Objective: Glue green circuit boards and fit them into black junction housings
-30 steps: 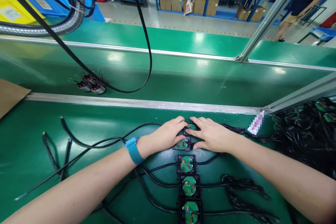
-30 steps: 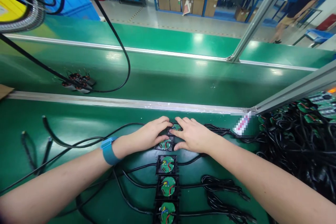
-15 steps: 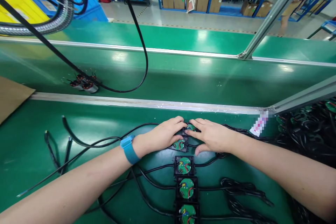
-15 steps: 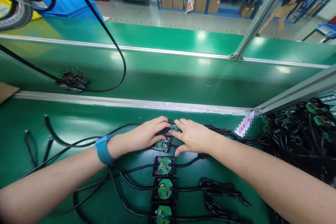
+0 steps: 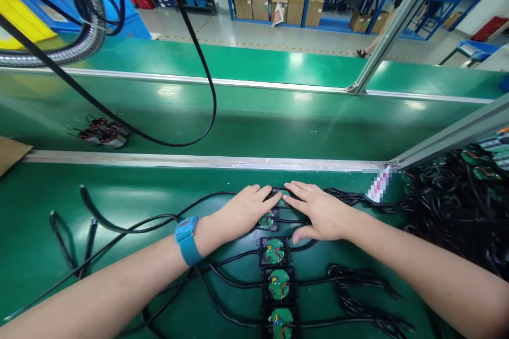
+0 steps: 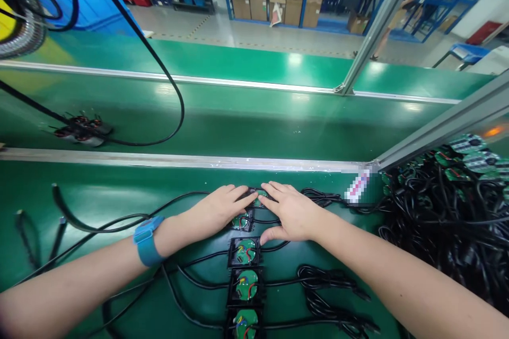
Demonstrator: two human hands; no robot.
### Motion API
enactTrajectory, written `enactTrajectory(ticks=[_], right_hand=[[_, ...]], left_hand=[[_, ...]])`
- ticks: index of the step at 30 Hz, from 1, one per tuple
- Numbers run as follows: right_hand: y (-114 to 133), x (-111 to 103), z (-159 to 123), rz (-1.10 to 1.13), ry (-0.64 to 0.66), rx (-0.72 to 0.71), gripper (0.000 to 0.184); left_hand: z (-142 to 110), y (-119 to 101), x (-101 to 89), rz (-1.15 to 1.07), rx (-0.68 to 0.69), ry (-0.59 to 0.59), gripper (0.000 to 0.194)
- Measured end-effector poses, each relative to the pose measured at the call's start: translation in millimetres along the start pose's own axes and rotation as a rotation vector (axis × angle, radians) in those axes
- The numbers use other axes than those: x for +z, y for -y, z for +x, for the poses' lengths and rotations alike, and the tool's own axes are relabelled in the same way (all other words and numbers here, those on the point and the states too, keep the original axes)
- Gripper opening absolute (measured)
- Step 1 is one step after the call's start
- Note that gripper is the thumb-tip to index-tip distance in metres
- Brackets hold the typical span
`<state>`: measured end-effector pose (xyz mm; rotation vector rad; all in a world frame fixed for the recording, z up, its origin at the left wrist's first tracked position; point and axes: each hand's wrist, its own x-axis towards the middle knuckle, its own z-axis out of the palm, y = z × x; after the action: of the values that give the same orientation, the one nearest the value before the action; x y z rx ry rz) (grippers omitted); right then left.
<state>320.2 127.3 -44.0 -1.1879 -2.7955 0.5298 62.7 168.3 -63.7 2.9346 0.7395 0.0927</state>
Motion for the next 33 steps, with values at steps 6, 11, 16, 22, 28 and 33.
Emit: enactTrajectory(ticks=[6,11,16,22,28,33], right_hand=[[-1.6,1.5,3.8,-0.017,0.021,0.009,0.1],[1.4,5.6,2.7,0.02,-0.032,0.039,0.091],[11.0,9.7,-3.6,0.103,-0.282,0.286,0.052],[19.2,9.1,11.0,0.095,-0.333,0.552,0.014],[40.5,-4.3,43.7,-0.108,-0.161,0.629,0.027],[50.3,-11.1,63.4,-0.21,-0.019,0.706,0.032]], left_hand=[[5.1,3.7,5.8,-0.012,-0.03,0.024,0.043],[7.8,4.4,-0.6,-0.099,-0.047,0.055,0.039],[11.0,-3.5,-15.5,-0.195,-0.113,0.033,0.04],[37.5,3.4,-28.1,-0.261,-0.211,0.024,0.039],[37.6,10.3,-19.5,-0.384,-0.218,0.008,0.038],[22.9,3.8,-9.4,-0.466,-0.227,-0.063,0.041]])
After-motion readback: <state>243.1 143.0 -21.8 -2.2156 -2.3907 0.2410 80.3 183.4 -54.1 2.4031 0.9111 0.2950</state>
